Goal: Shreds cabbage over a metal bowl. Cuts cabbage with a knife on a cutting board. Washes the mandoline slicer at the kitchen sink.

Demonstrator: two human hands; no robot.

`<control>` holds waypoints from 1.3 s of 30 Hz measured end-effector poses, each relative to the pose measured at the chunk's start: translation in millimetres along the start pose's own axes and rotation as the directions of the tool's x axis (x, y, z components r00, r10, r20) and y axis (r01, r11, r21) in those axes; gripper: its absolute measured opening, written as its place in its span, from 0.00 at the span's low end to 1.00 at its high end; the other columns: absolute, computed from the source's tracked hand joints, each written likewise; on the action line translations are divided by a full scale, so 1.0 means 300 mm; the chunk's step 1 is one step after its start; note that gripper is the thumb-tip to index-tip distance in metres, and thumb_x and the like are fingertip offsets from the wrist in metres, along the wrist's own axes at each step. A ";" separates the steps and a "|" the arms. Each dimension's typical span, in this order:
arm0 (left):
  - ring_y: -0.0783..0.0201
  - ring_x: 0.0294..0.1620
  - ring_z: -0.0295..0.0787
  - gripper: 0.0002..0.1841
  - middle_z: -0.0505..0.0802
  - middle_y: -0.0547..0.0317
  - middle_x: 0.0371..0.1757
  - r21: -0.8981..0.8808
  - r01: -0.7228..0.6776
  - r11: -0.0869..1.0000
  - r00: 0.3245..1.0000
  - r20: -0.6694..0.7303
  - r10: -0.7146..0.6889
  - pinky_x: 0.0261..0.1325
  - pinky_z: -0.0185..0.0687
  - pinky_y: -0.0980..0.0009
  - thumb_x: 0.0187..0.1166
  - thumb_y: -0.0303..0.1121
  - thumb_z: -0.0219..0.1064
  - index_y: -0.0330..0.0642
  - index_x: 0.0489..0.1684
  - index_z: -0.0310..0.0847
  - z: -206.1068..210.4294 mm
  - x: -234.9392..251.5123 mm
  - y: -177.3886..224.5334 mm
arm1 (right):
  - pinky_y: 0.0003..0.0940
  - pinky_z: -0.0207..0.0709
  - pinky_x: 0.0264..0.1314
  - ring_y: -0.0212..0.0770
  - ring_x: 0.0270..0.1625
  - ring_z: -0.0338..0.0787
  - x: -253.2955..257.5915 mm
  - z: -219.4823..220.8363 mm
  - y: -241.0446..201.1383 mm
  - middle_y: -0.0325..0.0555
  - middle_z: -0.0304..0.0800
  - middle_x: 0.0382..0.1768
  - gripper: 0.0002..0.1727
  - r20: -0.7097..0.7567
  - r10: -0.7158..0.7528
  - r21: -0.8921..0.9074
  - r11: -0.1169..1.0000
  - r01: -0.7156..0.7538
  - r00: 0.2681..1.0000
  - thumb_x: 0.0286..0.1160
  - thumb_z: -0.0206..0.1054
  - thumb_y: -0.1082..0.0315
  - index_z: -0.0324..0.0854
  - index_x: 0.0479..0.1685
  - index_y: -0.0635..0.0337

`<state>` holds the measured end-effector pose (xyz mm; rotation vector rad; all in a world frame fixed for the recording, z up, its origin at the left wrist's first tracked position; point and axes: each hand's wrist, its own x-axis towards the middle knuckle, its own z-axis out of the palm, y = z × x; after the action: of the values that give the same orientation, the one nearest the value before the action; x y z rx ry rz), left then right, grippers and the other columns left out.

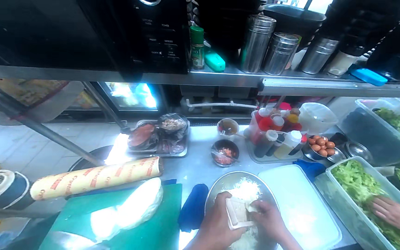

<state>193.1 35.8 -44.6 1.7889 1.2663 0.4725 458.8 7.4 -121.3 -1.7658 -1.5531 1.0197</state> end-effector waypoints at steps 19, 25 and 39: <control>0.69 0.57 0.91 0.60 0.85 0.60 0.68 0.004 -0.026 1.000 1.000 -0.005 0.026 0.59 0.92 0.62 0.45 0.62 0.88 0.52 0.83 0.56 0.010 0.010 0.011 | 0.31 0.90 0.64 0.26 0.57 0.93 -0.040 0.030 0.019 0.31 0.96 0.54 0.12 -0.116 -0.188 -0.044 0.982 0.184 0.975 0.68 0.79 0.66 0.95 0.51 0.47; 0.71 0.56 0.90 0.59 0.85 0.61 0.67 -0.008 -0.033 0.999 0.999 -0.035 0.033 0.58 0.93 0.63 0.44 0.61 0.88 0.52 0.82 0.57 0.028 0.004 0.006 | 0.34 0.90 0.67 0.29 0.62 0.92 -0.061 0.032 -0.062 0.29 0.95 0.57 0.11 -0.131 -0.299 0.023 0.952 0.305 0.945 0.69 0.79 0.66 0.95 0.50 0.45; 0.69 0.57 0.90 0.59 0.85 0.58 0.68 0.013 -0.022 1.000 0.997 -0.073 0.023 0.60 0.92 0.62 0.45 0.61 0.88 0.50 0.82 0.58 0.050 -0.029 0.032 | 0.30 0.87 0.67 0.25 0.61 0.91 -0.017 0.041 0.106 0.29 0.94 0.58 0.10 -0.112 -0.265 -0.083 0.963 0.257 0.958 0.69 0.76 0.67 0.95 0.48 0.46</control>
<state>205.5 20.6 -43.6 1.8125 1.3023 0.5483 465.9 -3.5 -153.2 -1.5812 -1.7050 0.7260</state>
